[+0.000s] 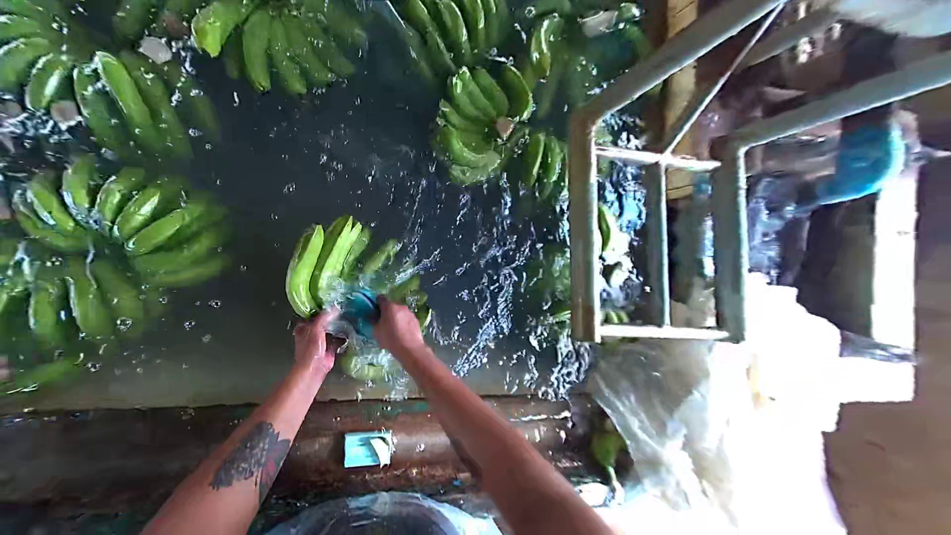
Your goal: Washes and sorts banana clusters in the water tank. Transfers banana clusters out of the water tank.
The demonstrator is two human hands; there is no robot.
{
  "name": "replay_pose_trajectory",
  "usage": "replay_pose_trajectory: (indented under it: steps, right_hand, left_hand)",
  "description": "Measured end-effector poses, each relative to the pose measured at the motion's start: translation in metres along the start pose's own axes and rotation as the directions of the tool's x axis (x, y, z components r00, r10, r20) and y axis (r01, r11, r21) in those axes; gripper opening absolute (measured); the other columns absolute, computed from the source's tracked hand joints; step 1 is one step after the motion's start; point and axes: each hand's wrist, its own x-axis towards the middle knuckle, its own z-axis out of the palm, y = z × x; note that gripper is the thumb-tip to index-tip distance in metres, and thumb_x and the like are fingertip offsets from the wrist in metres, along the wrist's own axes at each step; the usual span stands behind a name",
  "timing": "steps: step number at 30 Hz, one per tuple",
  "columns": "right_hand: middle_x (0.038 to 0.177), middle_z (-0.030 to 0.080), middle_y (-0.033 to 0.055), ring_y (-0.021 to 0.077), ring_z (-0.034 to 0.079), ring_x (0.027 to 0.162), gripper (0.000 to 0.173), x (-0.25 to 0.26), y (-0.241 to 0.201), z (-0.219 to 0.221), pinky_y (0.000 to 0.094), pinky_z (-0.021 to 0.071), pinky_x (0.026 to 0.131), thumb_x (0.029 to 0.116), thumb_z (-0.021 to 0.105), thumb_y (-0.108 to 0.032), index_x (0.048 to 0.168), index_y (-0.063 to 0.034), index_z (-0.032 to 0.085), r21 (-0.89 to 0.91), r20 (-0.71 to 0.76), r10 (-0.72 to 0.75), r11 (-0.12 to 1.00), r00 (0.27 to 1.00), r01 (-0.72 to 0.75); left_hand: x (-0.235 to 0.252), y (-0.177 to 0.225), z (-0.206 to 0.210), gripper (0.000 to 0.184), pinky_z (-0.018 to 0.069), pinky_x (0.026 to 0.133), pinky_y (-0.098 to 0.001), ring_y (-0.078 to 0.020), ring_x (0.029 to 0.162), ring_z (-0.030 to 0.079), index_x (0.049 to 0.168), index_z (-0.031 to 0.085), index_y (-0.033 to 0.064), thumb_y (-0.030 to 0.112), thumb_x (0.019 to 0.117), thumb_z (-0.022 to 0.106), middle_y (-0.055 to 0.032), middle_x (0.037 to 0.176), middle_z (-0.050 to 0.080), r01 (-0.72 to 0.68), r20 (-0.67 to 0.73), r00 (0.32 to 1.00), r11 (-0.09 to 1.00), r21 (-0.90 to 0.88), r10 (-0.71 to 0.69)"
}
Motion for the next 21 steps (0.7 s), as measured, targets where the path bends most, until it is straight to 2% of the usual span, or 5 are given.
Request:
replay_pose_trajectory:
  steps: [10, 15, 17, 19, 21]
  right_hand:
    - [0.122, 0.067, 0.0239, 0.0419, 0.068, 0.109, 0.037, -0.054, 0.017, 0.032, 0.0614, 0.0534, 0.093, 0.1007, 0.061, -0.025, 0.131, -0.0037, 0.063, 0.110, -0.046, -0.064, 0.991, 0.997, 0.069]
    - [0.126, 0.064, 0.0321, 0.0511, 0.060, 0.120, 0.036, -0.006, 0.095, -0.042, 0.0687, 0.0457, 0.100, 0.1049, 0.053, -0.022, 0.128, 0.0026, 0.065, -0.040, -0.286, 0.112, 0.991, 0.952, -0.129]
    - [0.127, 0.063, 0.0304, 0.0502, 0.061, 0.118, 0.032, 0.007, 0.132, -0.067, 0.0702, 0.0478, 0.096, 0.1007, 0.062, -0.019, 0.125, 0.0020, 0.066, 0.075, -0.440, 0.120, 0.993, 0.890, -0.096]
    - [0.131, 0.063, 0.0278, 0.0476, 0.062, 0.118, 0.040, 0.005, 0.165, -0.074, 0.0695, 0.0479, 0.097, 0.0993, 0.067, -0.018, 0.135, -0.0018, 0.062, 0.253, -0.498, 0.153, 0.967, 0.854, -0.026]
    - [0.129, 0.066, 0.0234, 0.0391, 0.066, 0.115, 0.044, 0.003, 0.202, -0.055, 0.0607, 0.0525, 0.098, 0.1001, 0.064, -0.017, 0.142, -0.0056, 0.058, 0.454, -0.492, 0.249, 0.891, 0.835, 0.002]
  left_hand:
    - [0.001, -0.001, -0.003, 0.043, 0.0588, 0.085, -0.0419, -0.0235, 0.101, 0.067, 0.137, 0.047, -0.0003, 0.005, 0.0970, 0.062, -0.0178, 0.118, 0.063, -0.174, 0.011, 0.985, 0.984, -0.047, 0.175]
    - [-0.008, -0.010, -0.032, 0.048, 0.0592, 0.077, -0.0473, -0.0281, 0.097, 0.067, 0.145, 0.039, 0.0066, 0.016, 0.1028, 0.060, -0.0183, 0.119, 0.063, -0.062, 0.047, 0.997, 0.997, -0.055, 0.065]
    - [-0.023, -0.011, -0.048, 0.074, 0.0573, 0.090, -0.0467, -0.0254, 0.121, 0.060, 0.157, 0.024, 0.0124, 0.012, 0.0976, 0.068, -0.0147, 0.145, 0.051, -0.209, 0.016, 0.978, 0.968, 0.140, 0.209]
    - [-0.033, -0.010, -0.077, 0.117, 0.0288, 0.122, -0.0459, -0.0364, 0.154, 0.019, 0.161, -0.005, -0.0022, 0.017, 0.0832, 0.081, -0.0289, 0.167, 0.007, -0.534, 0.219, 0.833, 0.633, 0.560, 0.509]
    - [-0.028, -0.005, -0.091, 0.105, 0.0117, 0.121, -0.0704, -0.0619, 0.147, 0.016, 0.154, 0.029, -0.0118, 0.028, 0.0762, 0.087, -0.0456, 0.157, 0.017, -0.694, 0.557, 0.602, 0.030, 0.719, 0.572]
